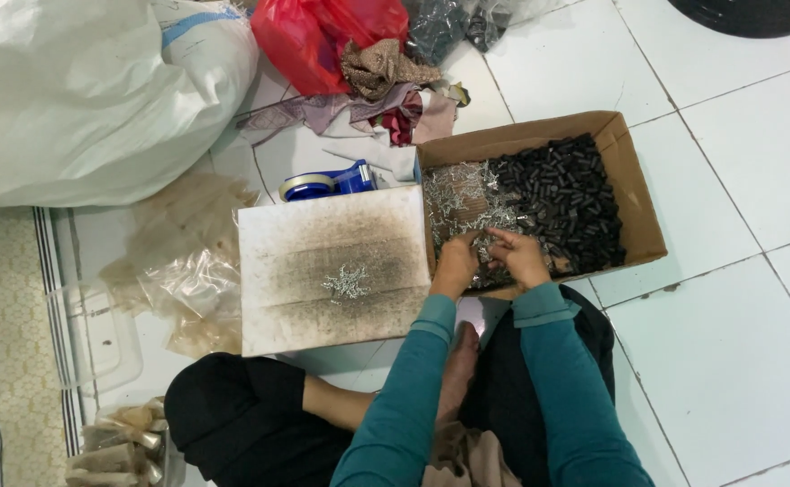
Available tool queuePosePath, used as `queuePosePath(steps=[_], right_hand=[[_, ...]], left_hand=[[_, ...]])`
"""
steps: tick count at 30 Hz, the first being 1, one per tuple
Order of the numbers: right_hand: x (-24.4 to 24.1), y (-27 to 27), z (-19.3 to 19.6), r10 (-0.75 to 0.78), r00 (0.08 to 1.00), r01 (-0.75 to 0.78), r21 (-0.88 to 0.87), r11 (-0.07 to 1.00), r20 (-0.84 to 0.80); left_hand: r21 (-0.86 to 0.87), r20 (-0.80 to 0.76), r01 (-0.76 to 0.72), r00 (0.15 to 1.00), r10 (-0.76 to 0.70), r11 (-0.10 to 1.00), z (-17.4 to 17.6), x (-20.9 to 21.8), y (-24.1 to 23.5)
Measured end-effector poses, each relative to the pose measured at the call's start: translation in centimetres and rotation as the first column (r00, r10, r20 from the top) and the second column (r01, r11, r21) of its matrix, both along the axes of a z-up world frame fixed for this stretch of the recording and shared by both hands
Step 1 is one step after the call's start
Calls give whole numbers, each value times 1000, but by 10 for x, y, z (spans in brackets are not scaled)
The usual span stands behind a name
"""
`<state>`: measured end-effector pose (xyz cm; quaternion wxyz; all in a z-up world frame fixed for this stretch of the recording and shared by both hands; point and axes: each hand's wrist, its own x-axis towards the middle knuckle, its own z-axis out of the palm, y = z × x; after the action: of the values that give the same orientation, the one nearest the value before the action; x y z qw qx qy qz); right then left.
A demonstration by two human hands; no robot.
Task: Sorting small metal components from a large box and placing them into small plastic bags.
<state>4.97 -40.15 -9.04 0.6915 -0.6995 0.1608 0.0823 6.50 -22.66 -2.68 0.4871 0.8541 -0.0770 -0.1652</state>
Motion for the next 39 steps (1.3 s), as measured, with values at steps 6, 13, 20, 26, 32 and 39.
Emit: queuePosePath(steps=[6, 13, 20, 26, 32, 39], right_hand=[[-2, 4, 10, -15, 999, 17, -69, 997, 35], [-4, 4, 15, -43, 994, 46, -34, 998, 96], [-8, 8, 32, -52, 990, 55, -26, 998, 128], [-8, 8, 33, -49, 984, 67, -103, 992, 171], [-9, 14, 43, -64, 980, 85, -104, 991, 188], [-14, 59, 82, 25, 976, 6, -142, 990, 215]], left_hand=[[3, -7, 81, 997, -81, 997, -2, -4, 3], [-137, -13, -55, 998, 53, 989, -3, -4, 3], [-130, 55, -125, 990, 133, 984, -4, -6, 0], [-178, -17, -165, 986, 165, 970, 8, -9, 1], [-213, 28, -170, 983, 180, 962, -6, -9, 2], [-285, 92, -302, 936, 340, 910, 72, -46, 47]])
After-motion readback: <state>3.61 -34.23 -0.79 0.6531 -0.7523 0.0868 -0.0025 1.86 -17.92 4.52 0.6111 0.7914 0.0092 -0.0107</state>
